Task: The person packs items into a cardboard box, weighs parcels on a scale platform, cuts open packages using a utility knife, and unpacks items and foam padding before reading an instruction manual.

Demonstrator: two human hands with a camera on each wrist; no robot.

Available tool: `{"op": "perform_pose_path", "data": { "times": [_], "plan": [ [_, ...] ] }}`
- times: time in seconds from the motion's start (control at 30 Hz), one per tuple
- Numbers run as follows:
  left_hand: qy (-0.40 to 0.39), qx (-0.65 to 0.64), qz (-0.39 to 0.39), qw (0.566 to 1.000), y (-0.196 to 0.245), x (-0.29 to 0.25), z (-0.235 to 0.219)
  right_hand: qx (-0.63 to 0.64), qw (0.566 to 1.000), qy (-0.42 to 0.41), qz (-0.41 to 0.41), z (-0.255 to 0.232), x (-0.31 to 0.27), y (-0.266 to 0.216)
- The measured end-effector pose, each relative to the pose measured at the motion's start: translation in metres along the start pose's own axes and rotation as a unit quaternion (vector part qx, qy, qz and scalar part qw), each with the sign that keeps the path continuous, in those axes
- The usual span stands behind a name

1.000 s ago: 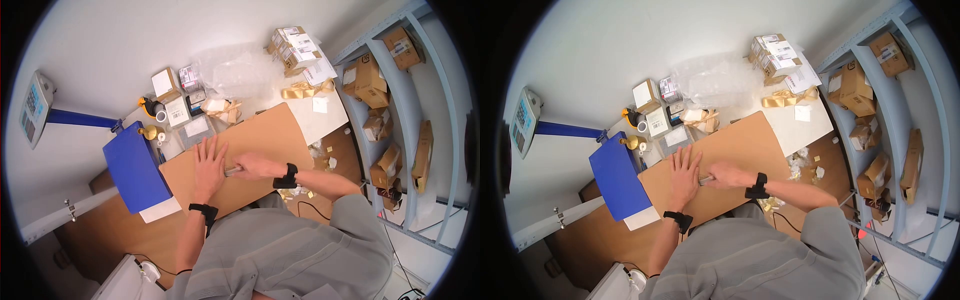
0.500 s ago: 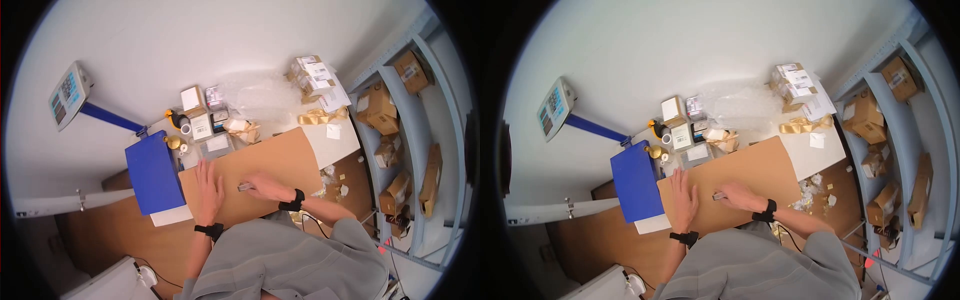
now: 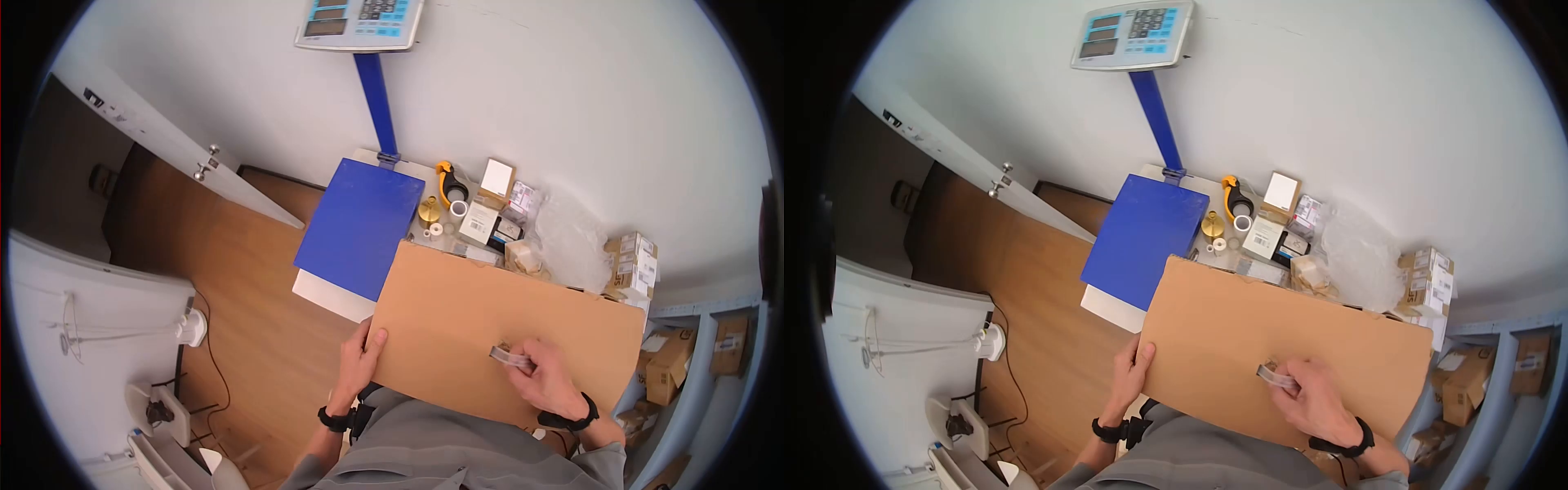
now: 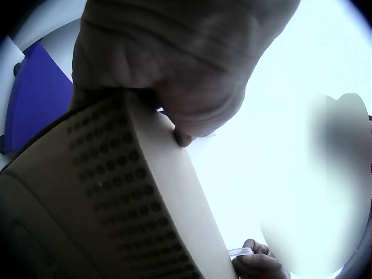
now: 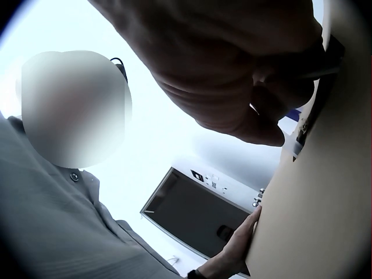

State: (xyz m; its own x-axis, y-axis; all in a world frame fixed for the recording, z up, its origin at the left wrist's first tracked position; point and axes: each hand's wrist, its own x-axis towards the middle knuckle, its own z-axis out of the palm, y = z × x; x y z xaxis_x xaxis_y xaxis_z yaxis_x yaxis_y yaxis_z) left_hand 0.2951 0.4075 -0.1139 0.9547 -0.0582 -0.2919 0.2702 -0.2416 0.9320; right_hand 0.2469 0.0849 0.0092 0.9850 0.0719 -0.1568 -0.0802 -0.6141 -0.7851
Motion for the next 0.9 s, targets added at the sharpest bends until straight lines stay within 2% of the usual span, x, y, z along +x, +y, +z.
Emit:
{"op": "perform_pose_path", "data": {
  "times": [0.03,0.1,0.2,0.23,0.3,0.37,0.43,0.47,0.5,0.57,0.67,0.83,0.9],
  "plan": [
    [0.0,-0.006,0.007,1.0,0.007,-0.002,-0.008,-0.009,1.0,-0.006,-0.008,-0.002,0.004,-0.01],
    [0.002,-0.021,0.017,1.0,0.021,-0.005,-0.027,0.007,0.999,-0.001,0.032,-0.004,0.012,-0.03],
    [0.019,-0.05,0.021,0.998,0.036,-0.006,-0.072,-0.046,0.998,-0.027,-0.017,0.007,0.045,-0.078],
    [0.046,-0.049,0.018,0.998,0.039,-0.007,-0.091,-0.051,0.998,-0.02,-0.018,0.015,0.061,-0.094],
    [0.109,-0.058,0.022,0.992,0.046,-0.01,-0.127,-0.064,0.986,-0.053,-0.143,0.041,0.095,-0.123],
    [0.166,-0.074,0.023,0.983,0.049,-0.012,-0.164,-0.041,0.982,-0.095,-0.155,0.072,0.129,-0.149],
    [0.214,-0.071,0.021,0.974,0.048,-0.009,-0.2,-0.011,0.973,-0.089,-0.211,0.11,0.165,-0.169],
    [0.242,-0.065,0.026,0.968,0.047,-0.004,-0.215,0.01,0.972,-0.101,-0.21,0.127,0.186,-0.178],
    [0.233,-0.061,0.03,0.97,0.041,0.002,-0.233,0.031,0.971,-0.113,-0.21,0.144,0.205,-0.186],
    [0.275,-0.027,0.015,0.961,0.021,0.023,-0.269,0.073,0.966,-0.099,-0.229,0.183,0.244,-0.187],
    [0.283,0.012,0.03,0.958,-0.001,0.063,-0.306,0.112,0.965,-0.114,-0.207,0.221,0.288,-0.181],
    [0.27,0.049,0.017,0.961,-0.019,0.115,-0.325,0.1,0.97,-0.1,-0.197,0.267,0.351,-0.157],
    [0.274,-0.023,-0.007,0.962,-0.031,0.131,-0.328,0.077,0.972,-0.095,-0.2,0.271,0.37,-0.158]
  ]
}}
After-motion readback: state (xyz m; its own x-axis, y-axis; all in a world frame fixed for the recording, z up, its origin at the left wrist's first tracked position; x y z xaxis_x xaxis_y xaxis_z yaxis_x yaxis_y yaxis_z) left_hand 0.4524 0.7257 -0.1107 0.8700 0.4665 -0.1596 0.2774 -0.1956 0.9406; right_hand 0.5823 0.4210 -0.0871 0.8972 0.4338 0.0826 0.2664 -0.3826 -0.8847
